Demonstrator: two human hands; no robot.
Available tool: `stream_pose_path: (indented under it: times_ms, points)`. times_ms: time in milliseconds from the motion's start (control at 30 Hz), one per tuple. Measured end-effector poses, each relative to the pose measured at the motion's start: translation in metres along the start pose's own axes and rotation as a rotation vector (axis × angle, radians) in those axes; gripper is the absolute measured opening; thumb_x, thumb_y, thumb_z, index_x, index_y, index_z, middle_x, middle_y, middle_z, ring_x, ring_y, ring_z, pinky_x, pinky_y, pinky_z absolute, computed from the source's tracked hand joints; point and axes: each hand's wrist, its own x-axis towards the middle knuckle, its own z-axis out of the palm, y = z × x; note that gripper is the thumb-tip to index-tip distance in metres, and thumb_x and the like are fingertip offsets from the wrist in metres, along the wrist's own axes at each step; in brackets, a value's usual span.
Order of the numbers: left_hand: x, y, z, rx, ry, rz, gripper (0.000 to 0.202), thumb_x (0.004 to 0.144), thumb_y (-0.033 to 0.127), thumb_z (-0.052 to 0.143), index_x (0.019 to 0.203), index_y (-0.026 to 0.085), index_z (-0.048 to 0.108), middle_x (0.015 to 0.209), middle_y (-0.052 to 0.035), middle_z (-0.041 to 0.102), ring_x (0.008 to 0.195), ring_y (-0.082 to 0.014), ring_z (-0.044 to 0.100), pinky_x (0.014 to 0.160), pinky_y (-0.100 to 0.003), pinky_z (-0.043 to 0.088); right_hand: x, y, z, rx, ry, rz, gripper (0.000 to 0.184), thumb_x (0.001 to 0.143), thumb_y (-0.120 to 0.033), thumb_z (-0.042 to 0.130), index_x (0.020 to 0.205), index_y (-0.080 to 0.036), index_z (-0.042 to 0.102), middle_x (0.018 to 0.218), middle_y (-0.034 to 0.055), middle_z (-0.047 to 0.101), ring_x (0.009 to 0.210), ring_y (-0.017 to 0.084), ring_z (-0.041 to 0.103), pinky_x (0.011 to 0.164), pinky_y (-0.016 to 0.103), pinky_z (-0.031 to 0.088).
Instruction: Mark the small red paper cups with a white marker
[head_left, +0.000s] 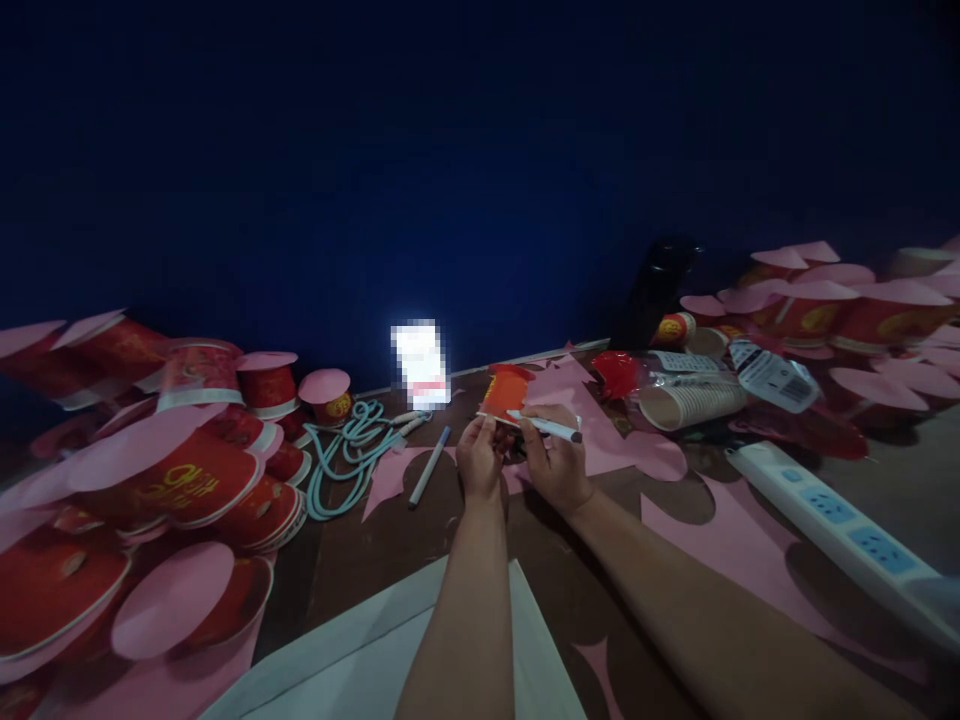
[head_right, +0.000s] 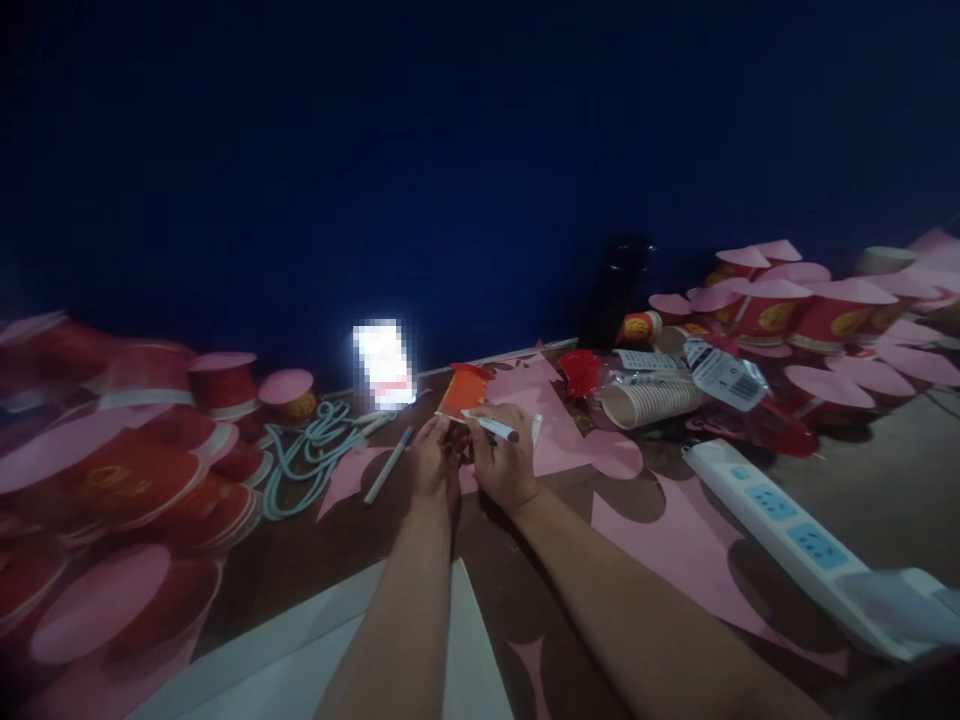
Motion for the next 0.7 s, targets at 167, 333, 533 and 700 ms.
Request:
stream_pose_path:
  times_ms: [167, 333, 533, 700]
  points:
    - [0.0009, -0.0015, -0.0009, -0.008, -0.006, 0.014, 0.027, 0.060, 0.033, 0.075, 0.073, 0.013, 0.062, 0.062, 0.0010, 0.061, 0.054, -0.0069, 0.056, 0.052, -0.017, 0.044, -0.0018, 0.0006, 0.0015, 0.005, 0.006, 0.016, 0.010, 0.088, -0.022, 0.049, 0.091, -0.020, 0.059, 0.088, 0.0065, 0.065, 0.088, 0.020, 0.059, 0.083, 0.040, 0.044]
    - [0.0018, -0.0021, -0.0013, 0.001, 0.003, 0.014, 0.026, 0.061, 0.032, 0.074, 0.074, 0.014, 0.062, 0.062, 0.0008, 0.061, 0.053, -0.0070, 0.057, 0.052, -0.017, 0.044, -0.0016, 0.0014, 0.0018, 0.009, 0.010, 0.004, 0.009, 0.088, -0.022, 0.051, 0.091, -0.020, 0.059, 0.088, 0.0058, 0.066, 0.088, 0.020, 0.058, 0.085, 0.041, 0.043]
    - [0.0010, -0.0018, -0.0008, 0.012, 0.007, 0.012, 0.024, 0.063, 0.031, 0.073, 0.074, 0.013, 0.063, 0.064, -0.0001, 0.063, 0.053, -0.0072, 0.057, 0.052, -0.018, 0.044, -0.0009, 0.0002, 0.0022, -0.002, 0.000, 0.030, 0.012, 0.089, -0.025, 0.049, 0.091, -0.020, 0.060, 0.087, 0.0055, 0.067, 0.087, 0.020, 0.060, 0.083, 0.039, 0.044]
    - [-0.0006, 0.0014, -0.0010, -0.061, 0.025, -0.011, 0.019, 0.064, 0.025, 0.073, 0.075, 0.014, 0.062, 0.067, -0.0007, 0.064, 0.057, -0.0086, 0.060, 0.054, -0.019, 0.046, -0.0028, 0.0011, 0.0028, 0.050, 0.012, 0.046, 0.012, 0.088, -0.026, 0.051, 0.094, -0.021, 0.060, 0.091, 0.0046, 0.067, 0.089, 0.019, 0.060, 0.086, 0.039, 0.044]
